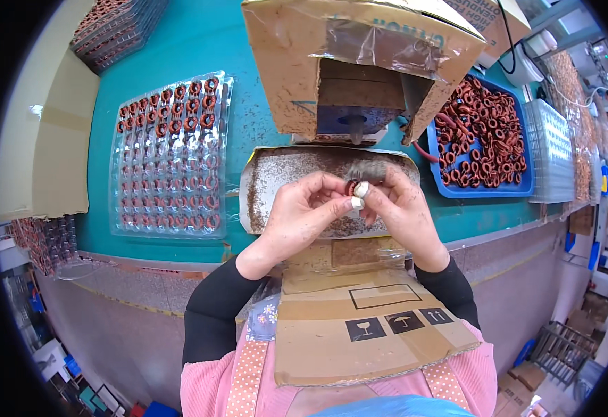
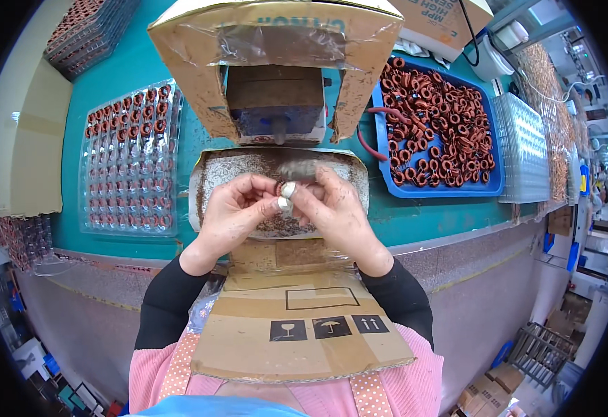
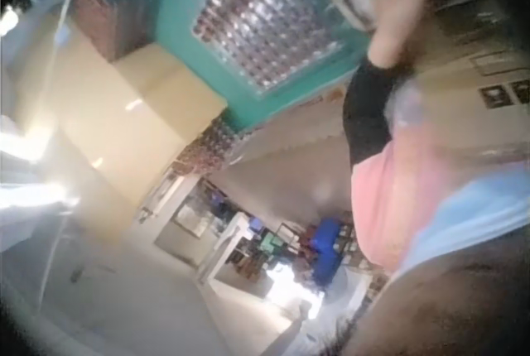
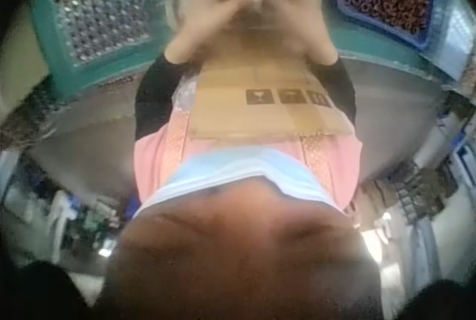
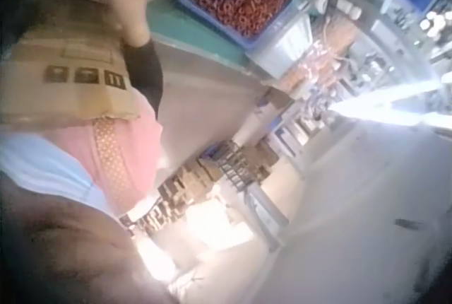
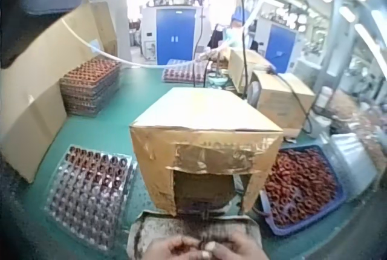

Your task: The person takes toroidal coils from a tray, strips the wire leads using a motorized wire stripping machine, and places the processed coils into a plastic tray by hand.

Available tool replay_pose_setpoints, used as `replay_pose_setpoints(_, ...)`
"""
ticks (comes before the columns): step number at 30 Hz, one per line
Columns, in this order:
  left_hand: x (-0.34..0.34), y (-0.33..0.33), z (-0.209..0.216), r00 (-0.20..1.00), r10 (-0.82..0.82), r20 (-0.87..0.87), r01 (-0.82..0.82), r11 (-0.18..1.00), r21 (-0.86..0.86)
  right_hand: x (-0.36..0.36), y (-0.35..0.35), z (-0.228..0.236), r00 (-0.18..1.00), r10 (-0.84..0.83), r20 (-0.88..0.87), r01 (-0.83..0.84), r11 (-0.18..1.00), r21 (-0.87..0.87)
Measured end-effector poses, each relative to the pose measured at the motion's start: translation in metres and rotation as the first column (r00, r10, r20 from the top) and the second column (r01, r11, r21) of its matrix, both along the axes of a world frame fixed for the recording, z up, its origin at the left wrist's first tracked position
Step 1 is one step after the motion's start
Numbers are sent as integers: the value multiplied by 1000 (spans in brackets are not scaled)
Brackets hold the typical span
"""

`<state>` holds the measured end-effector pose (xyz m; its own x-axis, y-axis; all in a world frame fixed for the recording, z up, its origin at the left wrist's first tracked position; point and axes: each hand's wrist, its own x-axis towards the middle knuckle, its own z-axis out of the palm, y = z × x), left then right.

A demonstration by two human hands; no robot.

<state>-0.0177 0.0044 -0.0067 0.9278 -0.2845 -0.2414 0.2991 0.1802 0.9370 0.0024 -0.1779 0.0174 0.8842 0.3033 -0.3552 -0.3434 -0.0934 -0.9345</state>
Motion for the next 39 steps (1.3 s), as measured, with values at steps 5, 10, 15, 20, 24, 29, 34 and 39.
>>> replay_pose_setpoints(5,8,-10,10,994,113,8,-112,991,-74,12,6,12,999,-36,-4,37,998,57)
replay_pose_setpoints(10,15,-7,11,992,122,-26,-125,987,-104,19,14,17,994,-88,-69,95,989,113)
replay_pose_setpoints(15,18,-5,13,993,108,-46,-114,982,-152,20,19,21,986,-143,-87,155,974,162)
replay_pose_setpoints(20,22,-3,13,995,97,-33,-102,980,-172,22,21,19,977,-187,-107,206,955,214)
replay_pose_setpoints(24,26,-5,12,992,124,-11,-124,974,-192,23,26,18,979,-200,-40,204,958,202)
replay_pose_setpoints(29,28,-4,10,989,148,17,-144,977,-156,21,28,14,972,-237,-4,233,953,193)
replay_pose_setpoints(34,22,-3,9,994,111,16,-106,975,-194,16,26,15,979,-201,-25,201,956,213)
replay_pose_setpoints(39,17,-3,13,989,148,16,-143,973,-182,14,27,19,983,-180,-38,183,965,188)
